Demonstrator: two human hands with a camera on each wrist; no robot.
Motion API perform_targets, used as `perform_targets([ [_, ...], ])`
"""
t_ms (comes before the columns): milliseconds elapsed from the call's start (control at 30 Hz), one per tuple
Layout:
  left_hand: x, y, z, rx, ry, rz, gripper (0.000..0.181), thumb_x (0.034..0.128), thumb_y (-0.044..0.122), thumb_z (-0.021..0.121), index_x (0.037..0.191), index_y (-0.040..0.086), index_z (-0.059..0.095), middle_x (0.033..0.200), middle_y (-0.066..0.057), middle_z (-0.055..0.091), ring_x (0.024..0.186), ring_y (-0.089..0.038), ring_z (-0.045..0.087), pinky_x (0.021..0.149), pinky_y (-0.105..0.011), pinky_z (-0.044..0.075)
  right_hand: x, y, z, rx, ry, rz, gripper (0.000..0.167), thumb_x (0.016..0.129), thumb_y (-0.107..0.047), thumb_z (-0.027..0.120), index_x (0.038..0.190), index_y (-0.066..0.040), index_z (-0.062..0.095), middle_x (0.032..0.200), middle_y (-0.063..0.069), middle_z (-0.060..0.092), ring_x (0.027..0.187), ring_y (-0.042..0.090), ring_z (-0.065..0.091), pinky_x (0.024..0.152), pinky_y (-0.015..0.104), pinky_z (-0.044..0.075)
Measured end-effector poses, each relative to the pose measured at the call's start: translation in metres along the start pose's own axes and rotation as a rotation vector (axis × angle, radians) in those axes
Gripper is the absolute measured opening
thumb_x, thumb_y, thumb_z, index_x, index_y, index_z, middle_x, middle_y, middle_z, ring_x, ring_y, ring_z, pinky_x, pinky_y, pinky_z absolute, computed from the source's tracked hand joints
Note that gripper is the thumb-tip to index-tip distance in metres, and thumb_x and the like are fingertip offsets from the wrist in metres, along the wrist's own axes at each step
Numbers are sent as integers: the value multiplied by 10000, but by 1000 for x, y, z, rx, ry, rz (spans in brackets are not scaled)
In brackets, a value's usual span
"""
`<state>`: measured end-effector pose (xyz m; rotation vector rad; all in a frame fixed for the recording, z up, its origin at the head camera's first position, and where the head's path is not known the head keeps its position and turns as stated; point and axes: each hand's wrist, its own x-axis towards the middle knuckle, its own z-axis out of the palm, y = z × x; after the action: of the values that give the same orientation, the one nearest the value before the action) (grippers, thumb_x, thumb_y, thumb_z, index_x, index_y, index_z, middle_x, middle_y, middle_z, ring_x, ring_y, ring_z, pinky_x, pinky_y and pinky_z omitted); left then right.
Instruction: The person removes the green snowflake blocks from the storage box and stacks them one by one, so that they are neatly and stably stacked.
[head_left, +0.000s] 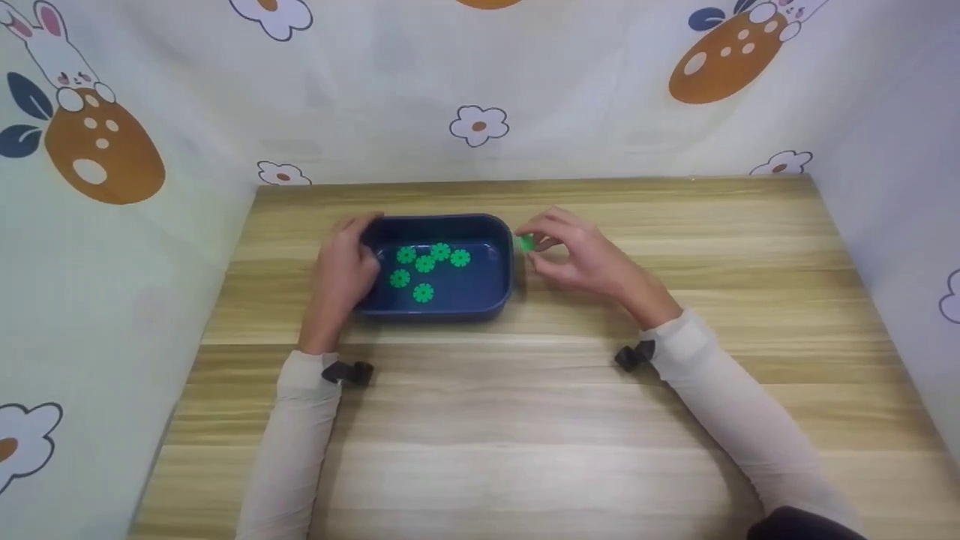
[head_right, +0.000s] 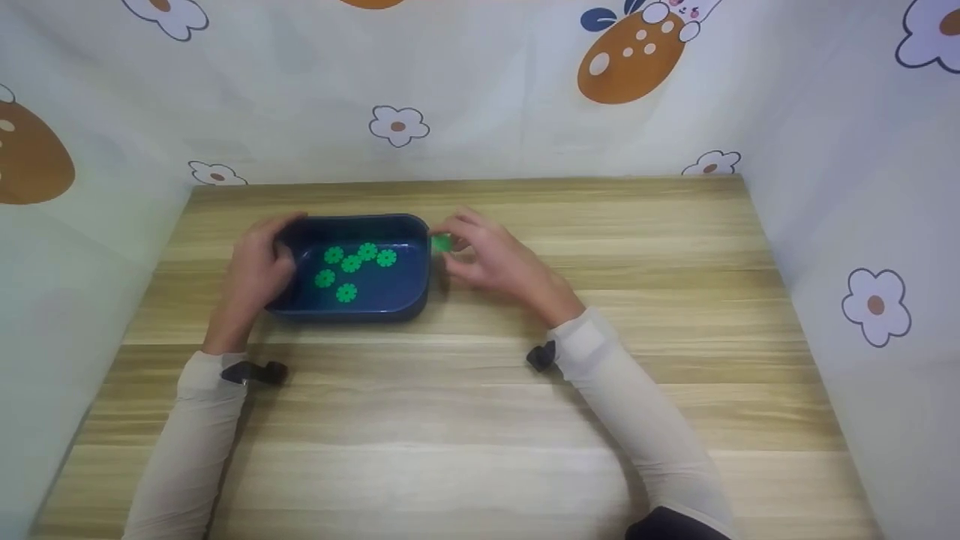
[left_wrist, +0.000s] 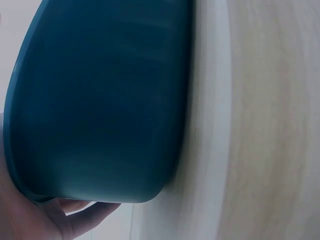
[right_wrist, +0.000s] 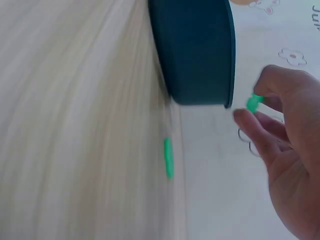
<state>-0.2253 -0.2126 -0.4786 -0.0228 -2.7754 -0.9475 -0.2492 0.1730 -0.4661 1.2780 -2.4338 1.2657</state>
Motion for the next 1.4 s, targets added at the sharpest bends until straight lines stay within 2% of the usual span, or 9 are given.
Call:
perform_targets([
  [133,0,1,0,0,-3,-5,593,957,-47,509,1501,146,646,1550,-163,614,1421,-369,588,1166,-585,494,-14,8,-8,5,-58,20,349,929,-9,763,1275,20,734,1226,156,715,1033,268,771,885,383,660],
  [300,-1,0,0,12,8,0,599,948,-42,503,1494,152,654,1544,-151,625,1422,-367,591,1148,-591,505,-24,9,-18,-22,-137,115,353,950,-51,772,1300,-12,741,1227,125,702,1063,245,758,914,383,650],
  [433,0,-1,1,13,27,17,608,933,-42,490,1478,158,671,1506,-159,649,1384,-376,612,1086,-593,538,-26,9,-24,-88,-199,200,357,961,-74,757,1317,-48,745,1239,91,705,1094,246,728,959,409,627],
  [567,-1,1,0,12,27,15,606,929,-39,494,1472,159,676,1478,-169,656,1354,-385,623,1044,-599,552,-26,10,-26,-138,-240,235,357,955,-62,750,1312,-61,752,1241,82,718,1097,258,709,969,433,609],
  [767,-1,1,-1,4,7,4,616,931,-40,505,1491,163,659,1500,-166,639,1388,-369,602,1100,-596,528,-28,14,-26,-189,-291,263,370,946,-62,758,1316,-75,758,1258,82,751,1115,263,708,994,461,596],
  [1133,-1,1,-1,10,-9,3,627,925,-43,523,1506,160,642,1507,-175,628,1372,-373,607,1093,-601,534,-29,14,-23,-238,-324,322,351,945,-55,756,1292,-105,783,1262,61,789,1173,268,723,1051,491,576],
  [1400,-1,0,-1,19,1,6,625,931,-50,503,1502,161,647,1503,-174,634,1379,-383,607,1087,-609,535,-29,13,-22,-244,-321,326,358,955,-74,764,1310,-115,776,1267,46,788,1191,270,709,1076,501,556],
])
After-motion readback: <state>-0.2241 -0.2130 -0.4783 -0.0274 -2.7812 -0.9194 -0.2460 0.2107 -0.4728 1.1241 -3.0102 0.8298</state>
